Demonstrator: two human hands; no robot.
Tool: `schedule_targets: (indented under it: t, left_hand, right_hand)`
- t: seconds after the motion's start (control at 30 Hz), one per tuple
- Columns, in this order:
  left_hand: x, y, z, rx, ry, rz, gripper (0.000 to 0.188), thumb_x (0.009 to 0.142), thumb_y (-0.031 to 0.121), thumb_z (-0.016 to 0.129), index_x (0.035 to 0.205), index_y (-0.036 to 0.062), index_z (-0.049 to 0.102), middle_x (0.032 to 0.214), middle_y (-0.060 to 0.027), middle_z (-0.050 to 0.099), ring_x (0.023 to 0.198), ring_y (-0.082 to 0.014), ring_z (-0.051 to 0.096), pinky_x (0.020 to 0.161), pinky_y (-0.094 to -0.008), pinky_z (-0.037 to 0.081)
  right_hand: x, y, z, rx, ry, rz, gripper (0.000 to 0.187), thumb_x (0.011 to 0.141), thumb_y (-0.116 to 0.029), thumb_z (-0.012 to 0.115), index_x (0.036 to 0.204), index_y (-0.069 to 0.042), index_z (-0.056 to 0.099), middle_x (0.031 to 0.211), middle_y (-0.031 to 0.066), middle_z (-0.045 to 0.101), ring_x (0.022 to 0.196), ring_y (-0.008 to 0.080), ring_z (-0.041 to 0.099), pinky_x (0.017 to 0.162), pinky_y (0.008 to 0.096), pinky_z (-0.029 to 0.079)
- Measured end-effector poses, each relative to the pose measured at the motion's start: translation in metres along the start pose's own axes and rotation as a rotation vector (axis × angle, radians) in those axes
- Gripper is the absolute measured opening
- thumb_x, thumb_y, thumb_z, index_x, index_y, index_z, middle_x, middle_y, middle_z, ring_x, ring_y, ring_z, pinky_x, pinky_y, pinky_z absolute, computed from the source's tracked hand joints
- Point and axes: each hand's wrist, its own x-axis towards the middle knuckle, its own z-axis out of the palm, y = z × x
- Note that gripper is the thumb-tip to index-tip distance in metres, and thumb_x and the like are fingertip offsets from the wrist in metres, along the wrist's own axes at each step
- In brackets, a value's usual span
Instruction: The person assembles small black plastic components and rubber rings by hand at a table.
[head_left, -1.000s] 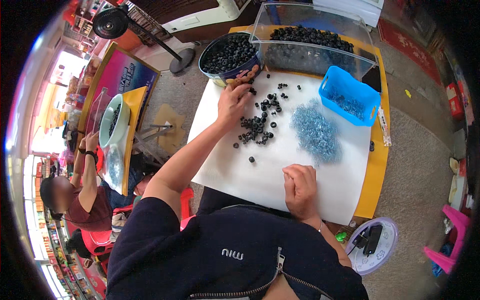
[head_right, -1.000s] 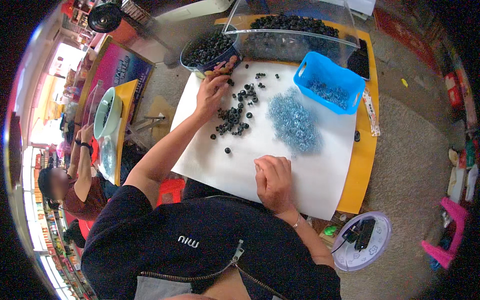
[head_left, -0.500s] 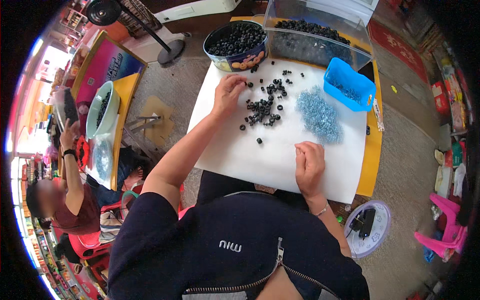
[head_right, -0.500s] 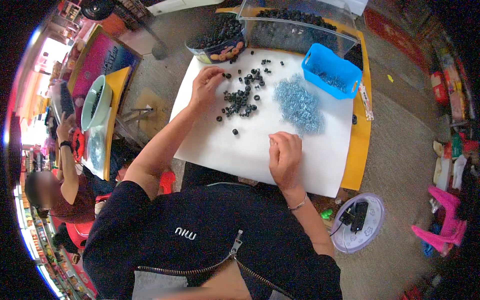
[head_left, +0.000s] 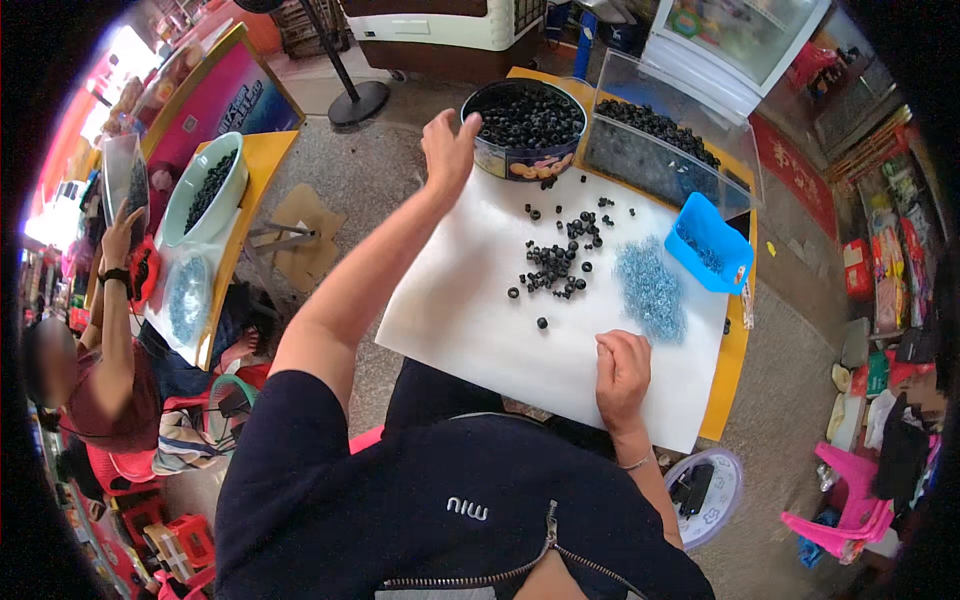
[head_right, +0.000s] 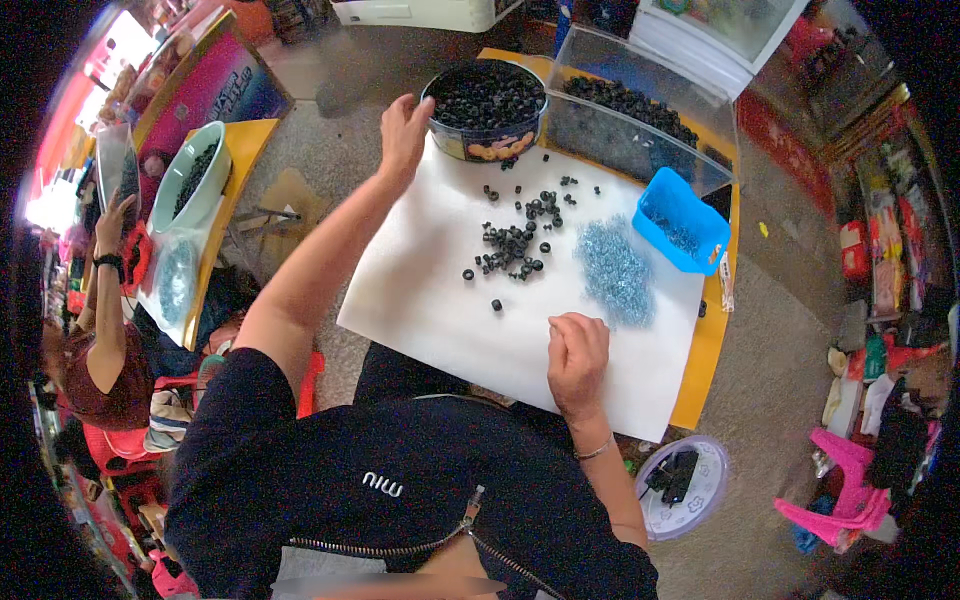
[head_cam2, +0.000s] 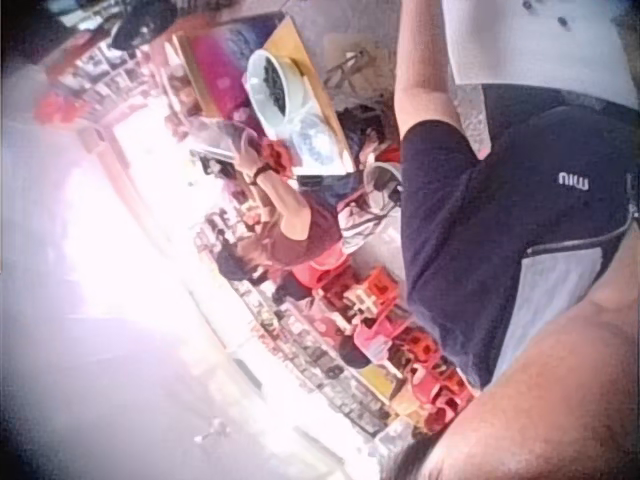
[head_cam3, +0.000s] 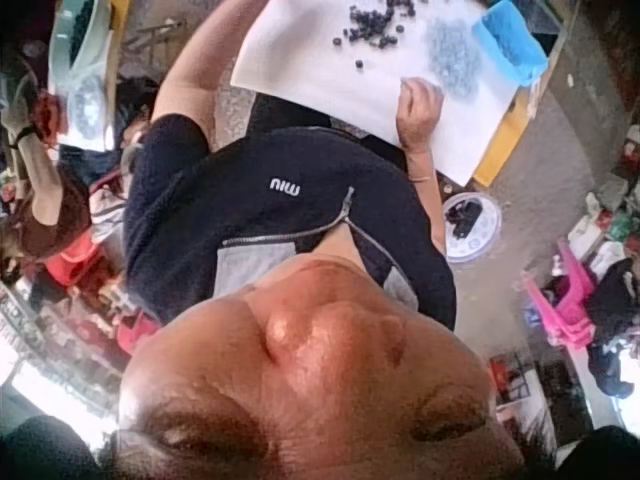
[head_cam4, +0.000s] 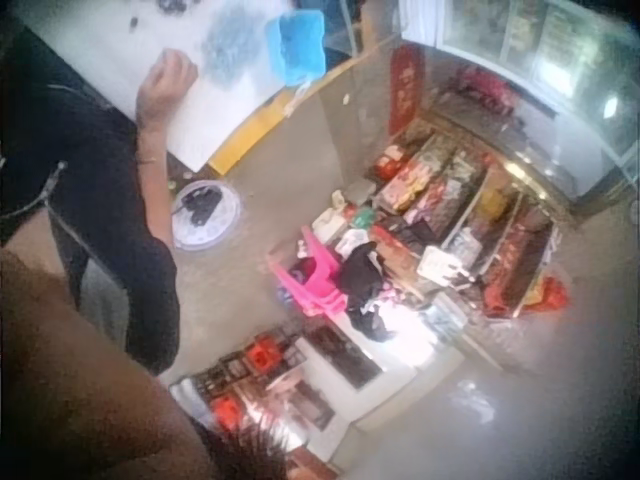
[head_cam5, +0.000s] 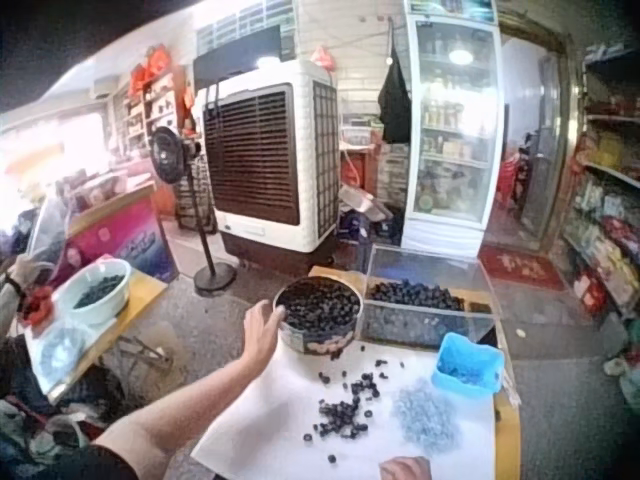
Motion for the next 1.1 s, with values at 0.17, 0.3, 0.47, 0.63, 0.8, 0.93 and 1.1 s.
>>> schedule_targets:
  t: [0.17,0.3,0.47,0.63,0.8,0.93,1.1]
  left_hand:
    - [0.057,-0.029,0.027,-0.157,-0.221,-0.442,0.073,0.082,0.049,0.061,0.132,-0.0036,0.050,0.129,-0.0266,0.053,0.122,-0.0395,0.050,0.101,-0.0430,0.039]
    - [0.045,-0.001,0.048,0.089,0.142,0.295,0.043,0.084,0.030,0.062,0.112,-0.0030,0.060,0.113,-0.0234,0.060,0.108,-0.0398,0.054,0.096,-0.0430,0.041]
    - [0.067,-0.005,0.052,0.259,-0.465,0.219,0.043,0.085,0.036,0.059,0.105,-0.0016,0.065,0.115,-0.0275,0.059,0.113,-0.0413,0.053,0.092,-0.0463,0.045]
    - [0.073,0.009,0.076,0.452,-0.621,-0.010,0.050,0.089,0.042,0.054,0.118,0.0022,0.059,0.124,-0.0271,0.053,0.116,-0.0452,0.050,0.097,-0.0501,0.041]
    - [0.077,0.007,0.087,0.481,-0.630,-0.209,0.055,0.089,0.049,0.049,0.127,0.0101,0.055,0.137,-0.0219,0.045,0.127,-0.0470,0.039,0.104,-0.0566,0.032]
    - [0.079,0.013,0.097,0.408,-0.617,-0.304,0.057,0.091,0.051,0.045,0.130,0.0117,0.054,0.140,-0.0185,0.043,0.129,-0.0469,0.036,0.106,-0.0577,0.027]
    - [0.095,-0.013,0.105,0.301,-0.633,-0.311,0.057,0.090,0.051,0.043,0.135,0.0169,0.052,0.144,-0.0182,0.037,0.132,-0.0465,0.032,0.108,-0.0580,0.024]
  right_hand:
    - [0.056,-0.020,0.005,0.064,-0.154,-0.128,0.012,0.080,0.001,0.060,0.092,-0.001,0.063,0.094,0.0122,0.061,0.085,0.0289,0.055,0.077,0.0379,0.044]
    - [0.116,-0.017,0.021,0.177,-0.153,-0.064,0.014,0.086,-0.003,0.057,0.099,-0.001,0.061,0.095,0.0141,0.060,0.091,0.0314,0.056,0.082,0.0380,0.045]
    - [0.240,-0.002,0.117,0.187,-0.027,-0.160,0.020,0.090,-0.012,0.055,0.103,0.002,0.058,0.105,0.0182,0.058,0.102,0.0351,0.054,0.090,0.0424,0.042]
    - [0.317,0.042,0.186,-0.283,-0.192,0.117,0.038,0.089,-0.023,0.055,0.116,0.004,0.054,0.119,0.0270,0.053,0.116,0.0421,0.046,0.100,0.0479,0.036]
    - [0.328,0.037,0.206,-0.372,-0.340,0.440,0.054,0.093,-0.037,0.048,0.127,0.004,0.049,0.137,0.0313,0.039,0.127,0.0474,0.038,0.105,0.0542,0.029]
    - [0.334,0.046,0.209,-0.258,-0.316,0.515,0.050,0.095,-0.038,0.043,0.128,-0.001,0.051,0.137,0.0248,0.042,0.130,0.0446,0.035,0.105,0.0547,0.029]
    - [0.339,0.041,0.225,-0.114,-0.291,0.569,0.046,0.095,-0.038,0.042,0.127,-0.009,0.056,0.137,0.0195,0.046,0.131,0.0348,0.035,0.106,0.0567,0.026]
